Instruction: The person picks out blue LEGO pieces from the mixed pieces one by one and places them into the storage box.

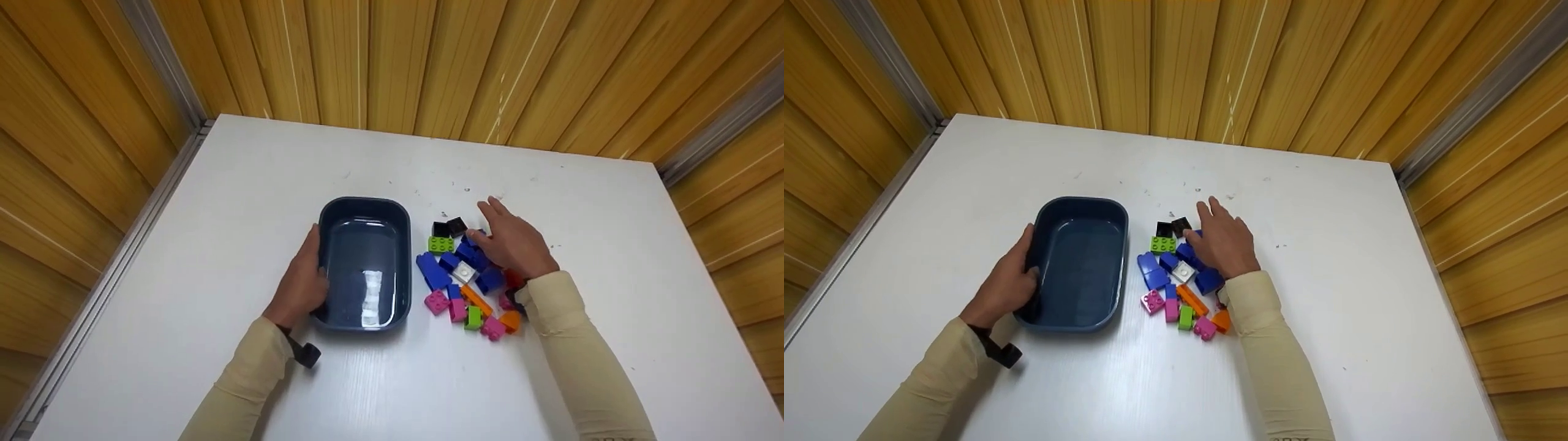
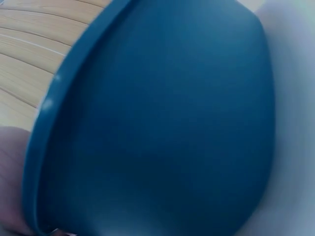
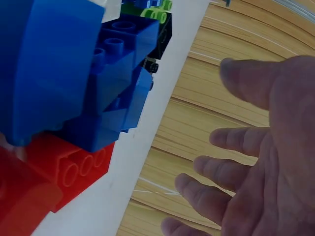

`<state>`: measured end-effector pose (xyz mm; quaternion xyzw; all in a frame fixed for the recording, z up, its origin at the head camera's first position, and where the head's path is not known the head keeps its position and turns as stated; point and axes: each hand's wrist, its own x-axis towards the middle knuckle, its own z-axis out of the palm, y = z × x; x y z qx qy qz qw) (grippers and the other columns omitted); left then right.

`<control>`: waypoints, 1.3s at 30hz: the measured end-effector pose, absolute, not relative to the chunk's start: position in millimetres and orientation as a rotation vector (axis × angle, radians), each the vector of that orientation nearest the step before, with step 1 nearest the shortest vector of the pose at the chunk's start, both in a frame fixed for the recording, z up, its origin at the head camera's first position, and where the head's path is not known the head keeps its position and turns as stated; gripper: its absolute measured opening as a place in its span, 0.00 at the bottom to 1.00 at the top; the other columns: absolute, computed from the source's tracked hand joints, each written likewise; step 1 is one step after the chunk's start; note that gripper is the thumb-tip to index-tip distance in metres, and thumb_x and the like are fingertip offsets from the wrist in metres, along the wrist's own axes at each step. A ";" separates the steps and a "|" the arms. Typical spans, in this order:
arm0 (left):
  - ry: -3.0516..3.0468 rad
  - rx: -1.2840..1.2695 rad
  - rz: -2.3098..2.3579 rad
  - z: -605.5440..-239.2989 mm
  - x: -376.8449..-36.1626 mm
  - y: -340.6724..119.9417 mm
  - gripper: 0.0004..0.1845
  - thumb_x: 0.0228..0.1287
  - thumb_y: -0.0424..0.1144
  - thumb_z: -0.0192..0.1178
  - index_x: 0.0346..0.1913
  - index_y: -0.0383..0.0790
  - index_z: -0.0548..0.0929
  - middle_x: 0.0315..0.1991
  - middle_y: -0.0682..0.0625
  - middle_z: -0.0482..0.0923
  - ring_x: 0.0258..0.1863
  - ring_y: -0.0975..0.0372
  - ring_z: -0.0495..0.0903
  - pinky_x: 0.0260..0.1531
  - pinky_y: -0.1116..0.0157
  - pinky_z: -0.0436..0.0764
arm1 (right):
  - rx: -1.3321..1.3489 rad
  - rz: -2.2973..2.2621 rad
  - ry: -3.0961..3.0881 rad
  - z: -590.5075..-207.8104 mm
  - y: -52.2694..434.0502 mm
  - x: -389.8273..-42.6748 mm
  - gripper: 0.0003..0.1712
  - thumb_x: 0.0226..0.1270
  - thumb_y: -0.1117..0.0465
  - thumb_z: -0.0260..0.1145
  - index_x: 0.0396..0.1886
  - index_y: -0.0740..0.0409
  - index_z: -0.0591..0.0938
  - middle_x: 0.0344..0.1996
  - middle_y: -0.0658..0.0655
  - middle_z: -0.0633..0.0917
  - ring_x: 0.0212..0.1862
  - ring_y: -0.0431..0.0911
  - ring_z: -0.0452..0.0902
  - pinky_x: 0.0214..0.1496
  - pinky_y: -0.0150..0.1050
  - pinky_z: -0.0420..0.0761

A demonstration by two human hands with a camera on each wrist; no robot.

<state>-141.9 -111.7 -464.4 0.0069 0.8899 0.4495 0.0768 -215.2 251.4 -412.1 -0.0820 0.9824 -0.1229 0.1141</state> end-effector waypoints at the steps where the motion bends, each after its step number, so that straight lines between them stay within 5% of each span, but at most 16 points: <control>1: 2.667 0.016 1.347 -464.5 -141.9 -111.3 0.45 0.71 0.20 0.42 0.85 0.39 0.36 0.87 0.44 0.38 0.87 0.52 0.40 0.85 0.51 0.46 | -0.234 -0.357 2.875 -413.6 251.4 -216.1 0.42 0.81 0.43 0.57 0.84 0.55 0.57 0.84 0.65 0.55 0.81 0.67 0.57 0.80 0.65 0.61; 12: 2.676 0.021 1.352 -464.3 -140.0 -110.8 0.44 0.70 0.20 0.40 0.85 0.37 0.37 0.87 0.43 0.37 0.87 0.52 0.39 0.85 0.51 0.45 | -0.222 -0.317 2.873 -425.9 248.6 -226.6 0.31 0.79 0.46 0.61 0.74 0.57 0.76 0.69 0.66 0.80 0.70 0.66 0.75 0.74 0.65 0.72; 28: 2.709 0.011 1.332 -463.4 -140.4 -106.3 0.48 0.62 0.15 0.40 0.85 0.34 0.38 0.87 0.40 0.39 0.87 0.51 0.40 0.85 0.51 0.46 | -0.207 -0.353 2.891 -435.0 243.5 -232.6 0.26 0.75 0.49 0.65 0.63 0.62 0.84 0.60 0.67 0.86 0.63 0.64 0.79 0.71 0.62 0.76; 39: 2.703 -0.037 1.338 -462.5 -139.4 -100.4 0.46 0.66 0.17 0.40 0.85 0.38 0.38 0.87 0.43 0.38 0.87 0.51 0.41 0.85 0.51 0.47 | -0.135 -0.422 2.842 -431.6 246.4 -236.0 0.25 0.75 0.50 0.65 0.61 0.63 0.85 0.60 0.68 0.86 0.60 0.63 0.80 0.70 0.61 0.78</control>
